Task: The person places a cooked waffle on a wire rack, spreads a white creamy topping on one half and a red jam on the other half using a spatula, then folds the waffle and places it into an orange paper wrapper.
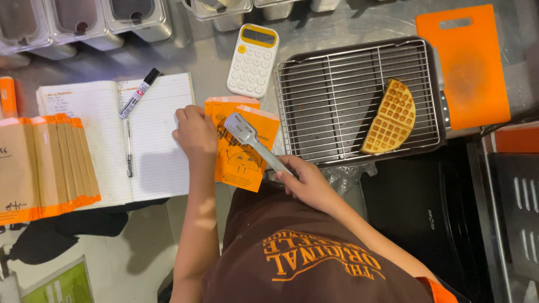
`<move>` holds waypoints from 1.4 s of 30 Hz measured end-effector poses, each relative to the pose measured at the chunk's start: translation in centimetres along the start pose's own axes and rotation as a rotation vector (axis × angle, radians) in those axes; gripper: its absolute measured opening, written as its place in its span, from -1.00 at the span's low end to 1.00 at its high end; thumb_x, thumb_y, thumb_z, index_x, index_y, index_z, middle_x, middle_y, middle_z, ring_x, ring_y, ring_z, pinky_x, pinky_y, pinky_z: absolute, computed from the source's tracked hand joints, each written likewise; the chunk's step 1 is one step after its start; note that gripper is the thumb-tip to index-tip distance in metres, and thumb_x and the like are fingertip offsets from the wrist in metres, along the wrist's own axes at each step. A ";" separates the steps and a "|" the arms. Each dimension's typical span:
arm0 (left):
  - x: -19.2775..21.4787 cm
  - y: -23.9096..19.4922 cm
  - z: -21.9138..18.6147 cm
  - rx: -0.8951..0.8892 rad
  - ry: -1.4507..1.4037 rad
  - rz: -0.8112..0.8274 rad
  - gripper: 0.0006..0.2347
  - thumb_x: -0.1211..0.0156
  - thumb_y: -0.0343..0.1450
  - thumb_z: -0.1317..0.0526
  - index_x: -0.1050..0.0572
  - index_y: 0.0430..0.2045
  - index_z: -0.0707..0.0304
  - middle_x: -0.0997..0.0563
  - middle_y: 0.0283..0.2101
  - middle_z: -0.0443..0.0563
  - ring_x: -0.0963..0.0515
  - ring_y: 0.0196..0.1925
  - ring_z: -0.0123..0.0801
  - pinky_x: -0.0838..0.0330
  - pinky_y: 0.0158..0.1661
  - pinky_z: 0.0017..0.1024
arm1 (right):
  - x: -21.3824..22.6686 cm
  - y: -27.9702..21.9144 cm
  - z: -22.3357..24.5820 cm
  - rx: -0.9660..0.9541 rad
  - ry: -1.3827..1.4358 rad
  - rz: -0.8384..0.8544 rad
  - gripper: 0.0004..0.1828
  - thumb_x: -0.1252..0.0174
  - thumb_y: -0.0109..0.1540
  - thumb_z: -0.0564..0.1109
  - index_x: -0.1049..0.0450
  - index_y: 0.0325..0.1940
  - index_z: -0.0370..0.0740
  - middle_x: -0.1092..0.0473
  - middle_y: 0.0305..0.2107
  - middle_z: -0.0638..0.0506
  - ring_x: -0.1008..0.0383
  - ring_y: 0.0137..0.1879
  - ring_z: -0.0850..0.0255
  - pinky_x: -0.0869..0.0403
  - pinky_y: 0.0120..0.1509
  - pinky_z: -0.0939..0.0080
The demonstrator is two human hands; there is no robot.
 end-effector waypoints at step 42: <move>18.4 2.2 -26.7 -0.963 -0.787 0.607 -0.79 -0.13 0.58 0.40 -0.36 0.09 0.32 -0.61 -0.02 0.07 -0.70 -0.01 -0.30 -0.55 0.00 -0.40 | 13.7 -13.8 8.6 0.253 -0.114 -0.521 -0.78 -0.16 0.28 -0.18 -0.56 -0.05 -0.35 -0.59 -0.42 0.04 -0.38 -0.51 0.44 -0.37 -0.43 0.43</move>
Point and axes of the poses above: each hand's wrist, its own y-axis towards the middle knuckle, its own x-axis out of the back of the hand, z = x × y, the point moved 9 cm from there along y, towards the middle knuckle
